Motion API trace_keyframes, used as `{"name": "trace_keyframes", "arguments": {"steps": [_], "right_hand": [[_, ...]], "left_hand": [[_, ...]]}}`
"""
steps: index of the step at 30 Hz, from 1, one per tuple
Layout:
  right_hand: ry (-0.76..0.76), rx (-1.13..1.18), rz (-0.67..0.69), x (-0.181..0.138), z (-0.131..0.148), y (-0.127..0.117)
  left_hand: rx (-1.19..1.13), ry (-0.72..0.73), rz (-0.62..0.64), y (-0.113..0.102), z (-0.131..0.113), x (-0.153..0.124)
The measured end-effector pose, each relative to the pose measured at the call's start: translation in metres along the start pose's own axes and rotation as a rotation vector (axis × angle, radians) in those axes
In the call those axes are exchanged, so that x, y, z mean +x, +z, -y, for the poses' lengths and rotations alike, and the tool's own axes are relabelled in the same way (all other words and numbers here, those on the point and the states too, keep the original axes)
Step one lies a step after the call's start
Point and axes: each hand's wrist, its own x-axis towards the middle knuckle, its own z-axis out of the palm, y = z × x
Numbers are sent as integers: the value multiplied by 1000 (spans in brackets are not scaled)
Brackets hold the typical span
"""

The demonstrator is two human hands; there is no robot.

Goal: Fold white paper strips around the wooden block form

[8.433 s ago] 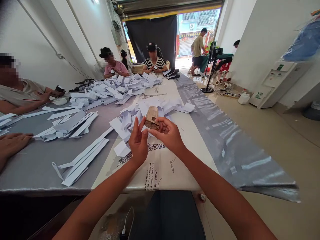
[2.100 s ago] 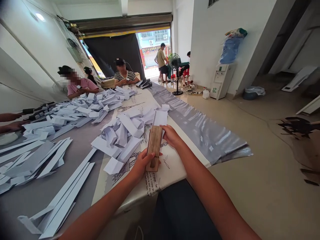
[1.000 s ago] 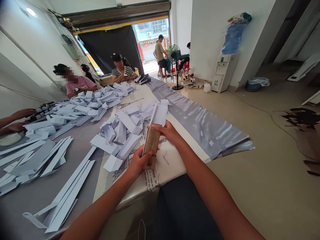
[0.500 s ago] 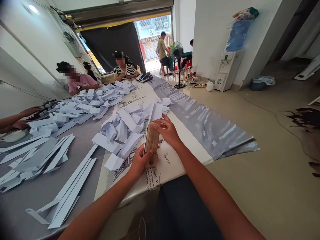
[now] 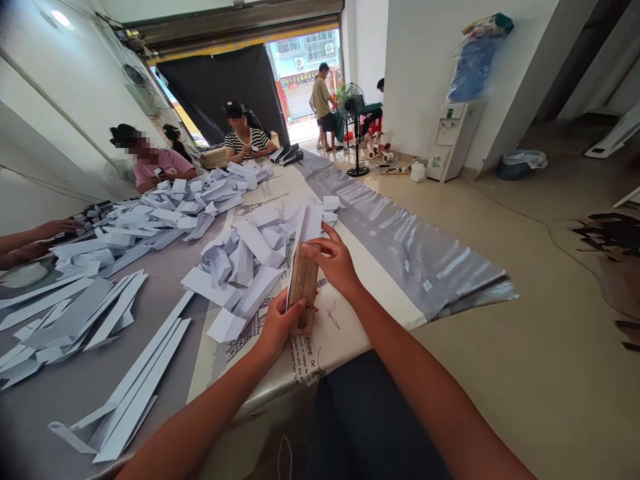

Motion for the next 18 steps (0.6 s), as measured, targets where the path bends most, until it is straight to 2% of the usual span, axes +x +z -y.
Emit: {"name": "trace_keyframes", "arguments": {"steps": [3, 7, 8, 11, 13, 18], "right_hand": [[40, 67, -13, -1, -1, 2], [127, 231, -138, 2, -1, -2], [151, 275, -118, 4, -1, -5], [235, 390, 97, 8, 3, -13], [250, 432, 184, 10, 5, -17], [268, 424, 99, 12, 3, -20]], "left_hand": [[11, 13, 13, -1, -1, 0], [70, 46, 65, -3, -1, -1], [87, 53, 74, -3, -1, -1], [96, 55, 94, -4, -2, 0], [38, 28, 122, -3, -4, 0], [-248, -97, 236, -2, -8, -2]]}}
